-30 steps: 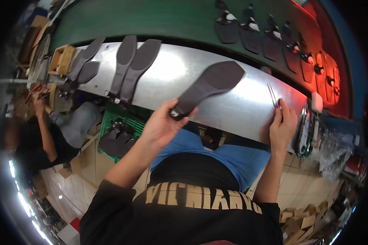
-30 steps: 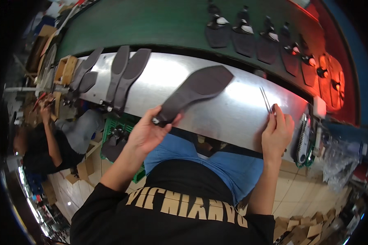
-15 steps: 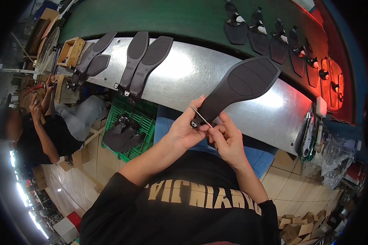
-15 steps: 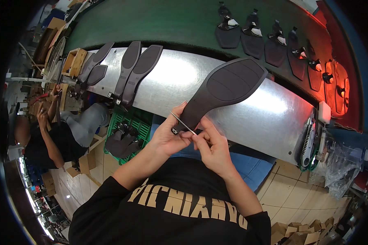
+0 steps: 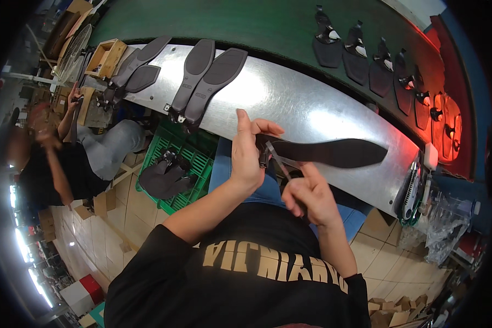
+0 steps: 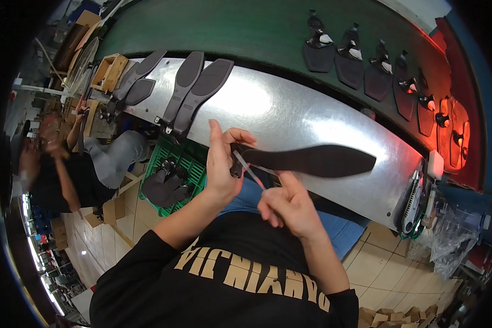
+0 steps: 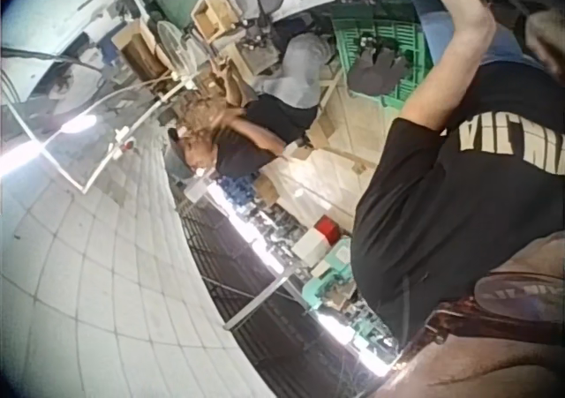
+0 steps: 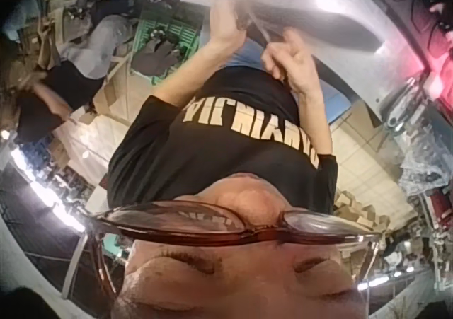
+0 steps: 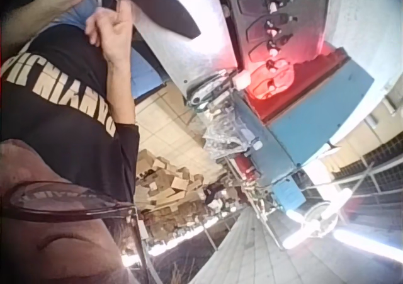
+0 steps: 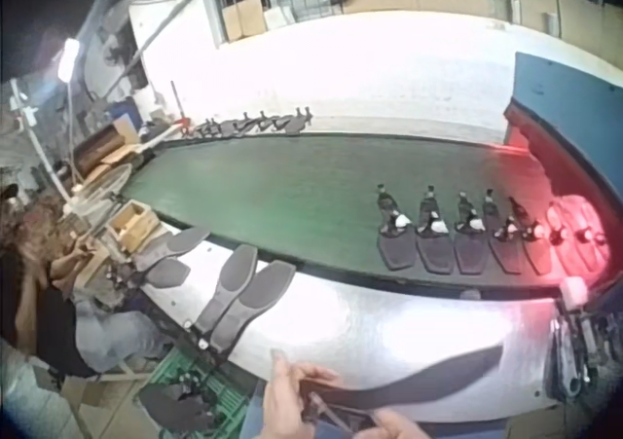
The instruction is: The person uses a small metal tool to press a metal component into the heel of a dark shoe sole. They repeat this action on multiple soles, picking them up from a green crate and placing them on a metal table. A coworker is visible in the background working at a separate station.
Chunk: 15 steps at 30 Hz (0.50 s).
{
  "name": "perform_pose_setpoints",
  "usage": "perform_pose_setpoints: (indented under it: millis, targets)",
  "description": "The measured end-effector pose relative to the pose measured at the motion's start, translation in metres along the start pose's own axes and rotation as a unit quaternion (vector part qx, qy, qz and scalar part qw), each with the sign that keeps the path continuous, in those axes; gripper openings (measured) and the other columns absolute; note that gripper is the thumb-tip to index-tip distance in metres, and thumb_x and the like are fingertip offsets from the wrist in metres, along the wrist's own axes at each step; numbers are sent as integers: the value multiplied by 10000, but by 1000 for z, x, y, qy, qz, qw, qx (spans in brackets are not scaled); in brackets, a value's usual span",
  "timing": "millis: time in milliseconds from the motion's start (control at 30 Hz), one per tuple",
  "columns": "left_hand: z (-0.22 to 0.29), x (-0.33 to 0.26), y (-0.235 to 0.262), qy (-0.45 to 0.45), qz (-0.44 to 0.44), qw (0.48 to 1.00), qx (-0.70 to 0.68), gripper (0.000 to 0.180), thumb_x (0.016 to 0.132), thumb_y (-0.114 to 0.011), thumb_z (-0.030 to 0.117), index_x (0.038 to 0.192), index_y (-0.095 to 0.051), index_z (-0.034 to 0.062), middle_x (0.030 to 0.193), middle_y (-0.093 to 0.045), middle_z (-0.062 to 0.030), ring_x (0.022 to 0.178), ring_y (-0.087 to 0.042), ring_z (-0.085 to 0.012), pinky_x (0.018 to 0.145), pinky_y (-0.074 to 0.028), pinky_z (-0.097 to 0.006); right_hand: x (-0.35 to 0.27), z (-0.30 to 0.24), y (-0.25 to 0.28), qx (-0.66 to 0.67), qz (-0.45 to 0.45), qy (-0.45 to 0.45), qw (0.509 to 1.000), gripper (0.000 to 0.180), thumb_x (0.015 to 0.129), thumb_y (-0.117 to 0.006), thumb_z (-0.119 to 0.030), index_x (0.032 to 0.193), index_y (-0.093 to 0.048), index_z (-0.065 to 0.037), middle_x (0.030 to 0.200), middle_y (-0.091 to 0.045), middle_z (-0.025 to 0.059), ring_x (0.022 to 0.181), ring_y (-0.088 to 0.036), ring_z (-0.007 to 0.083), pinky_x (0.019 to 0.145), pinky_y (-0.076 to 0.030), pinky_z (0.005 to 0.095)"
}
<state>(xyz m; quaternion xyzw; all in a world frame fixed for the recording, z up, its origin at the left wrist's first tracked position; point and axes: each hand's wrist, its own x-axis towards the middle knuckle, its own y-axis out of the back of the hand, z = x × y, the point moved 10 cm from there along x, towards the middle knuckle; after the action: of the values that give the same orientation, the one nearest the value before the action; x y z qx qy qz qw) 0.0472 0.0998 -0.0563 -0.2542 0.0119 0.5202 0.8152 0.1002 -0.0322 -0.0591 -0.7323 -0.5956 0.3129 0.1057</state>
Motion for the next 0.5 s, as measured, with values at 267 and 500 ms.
perform_pose_setpoints:
  millis: [267,500]
  targets:
    - [18,-6,-9,-84,-50,987,127,795,967,-150,665,680,-548,40,616,-558,-60,581,-521,-120,592,-424,-226,4,14,-6,173,37,-2,984,449,981,-503,-123,1406,-367,-68,638,-491,27,458,-422,72,406,-321,195]
    - [6,4,9,-9,9,1000,13,769,962,-154,673,671,-520,62,611,-498,-26,538,-456,-111,538,-377,-217,-5,-10,4,-68,82,-8,994,241,977,-502,-110,1177,-588,-7,665,-580,42,498,-518,98,444,-392,196]
